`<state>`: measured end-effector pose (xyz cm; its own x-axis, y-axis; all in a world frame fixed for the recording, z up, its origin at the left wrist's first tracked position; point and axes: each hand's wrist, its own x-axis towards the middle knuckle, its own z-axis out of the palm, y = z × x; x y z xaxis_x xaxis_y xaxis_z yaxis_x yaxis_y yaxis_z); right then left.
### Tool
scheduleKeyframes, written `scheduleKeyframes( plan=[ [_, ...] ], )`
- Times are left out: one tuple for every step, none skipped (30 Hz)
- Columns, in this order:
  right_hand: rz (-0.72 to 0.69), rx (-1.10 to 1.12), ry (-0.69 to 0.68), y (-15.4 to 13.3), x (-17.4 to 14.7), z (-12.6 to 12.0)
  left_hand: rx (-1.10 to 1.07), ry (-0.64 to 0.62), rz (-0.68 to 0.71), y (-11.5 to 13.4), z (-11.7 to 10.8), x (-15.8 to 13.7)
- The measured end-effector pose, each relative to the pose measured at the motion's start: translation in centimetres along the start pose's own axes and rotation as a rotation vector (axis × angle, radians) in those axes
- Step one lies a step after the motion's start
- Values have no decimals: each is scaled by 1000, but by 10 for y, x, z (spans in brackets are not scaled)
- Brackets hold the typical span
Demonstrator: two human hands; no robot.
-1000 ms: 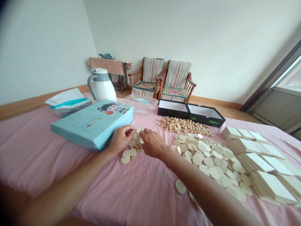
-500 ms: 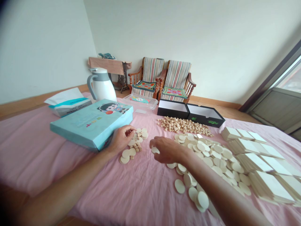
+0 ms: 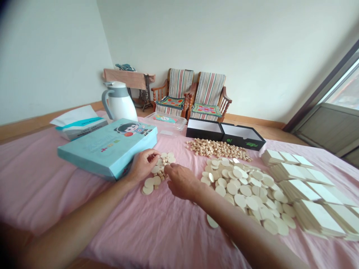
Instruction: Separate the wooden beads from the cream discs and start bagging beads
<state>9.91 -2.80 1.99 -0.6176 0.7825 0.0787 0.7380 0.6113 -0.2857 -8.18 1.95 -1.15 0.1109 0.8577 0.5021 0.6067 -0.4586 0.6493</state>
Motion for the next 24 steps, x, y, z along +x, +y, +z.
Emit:
scheduleKeyframes(
  plan=[
    [10, -23, 23, -2, 3, 6, 0, 2, 2, 0, 0, 0],
    [18, -38, 47, -3, 5, 11, 1, 4, 3, 0, -1, 0],
    [24, -46, 68, -4, 7, 15, 3, 7, 5, 1, -1, 0],
    [28, -47, 87, -4, 7, 18, 5, 9, 6, 1, -1, 1],
    [29, -42, 101, -4, 8, 20, 7, 10, 7, 2, -1, 1],
    [32, -33, 114, -2, 8, 21, 8, 10, 7, 2, -1, 1],
    [37, -20, 127, 1, 8, 21, 9, 9, 6, 2, -1, 1],
    [44, -11, 140, 6, 8, 19, 7, 7, 4, 3, -1, 1],
    [58, -12, 157, 13, 9, 16, 3, 6, 2, 3, -1, 0],
    [88, -28, 175, 23, 9, 12, -2, 6, 0, 3, -1, 0],
    [127, -55, 194, 35, 10, 6, -6, 7, -3, 3, 0, 0],
    [186, -100, 216, 49, 11, -1, -8, 8, -3, 2, 0, 0],
    [273, -151, 228, 64, 12, -8, -9, 8, -1, 2, 0, 0],
    [328, -177, 247, 80, 13, -16, -10, 7, 2, 2, 1, 0],
    [370, -195, 263, 94, 13, -24, -9, 8, 6, 1, 1, 0],
    [414, -213, 286, 107, 14, -32, -8, 9, 10, 0, 2, 0],
    [457, -230, 314, 118, 14, -38, -5, 11, 13, 0, 2, 0],
    [497, -246, 344, 125, 14, -43, -2, 14, 14, 0, 2, 0],
    [529, -260, 378, 130, 14, -46, 1, 18, 15, -1, 3, 1],
    [543, -268, 406, 130, 14, -47, 3, 20, 17, -1, 3, 1],
    [533, -265, 424, 127, 15, -46, 3, 21, 18, -2, 3, 1],
    [495, -250, 426, 121, 15, -43, 2, 22, 20, -2, 3, 1],
    [432, -222, 415, 112, 16, -39, 0, 22, 21, -2, 4, 1],
    [351, -182, 382, 101, 16, -33, 0, 24, 20, -2, 4, 1]
  ],
)
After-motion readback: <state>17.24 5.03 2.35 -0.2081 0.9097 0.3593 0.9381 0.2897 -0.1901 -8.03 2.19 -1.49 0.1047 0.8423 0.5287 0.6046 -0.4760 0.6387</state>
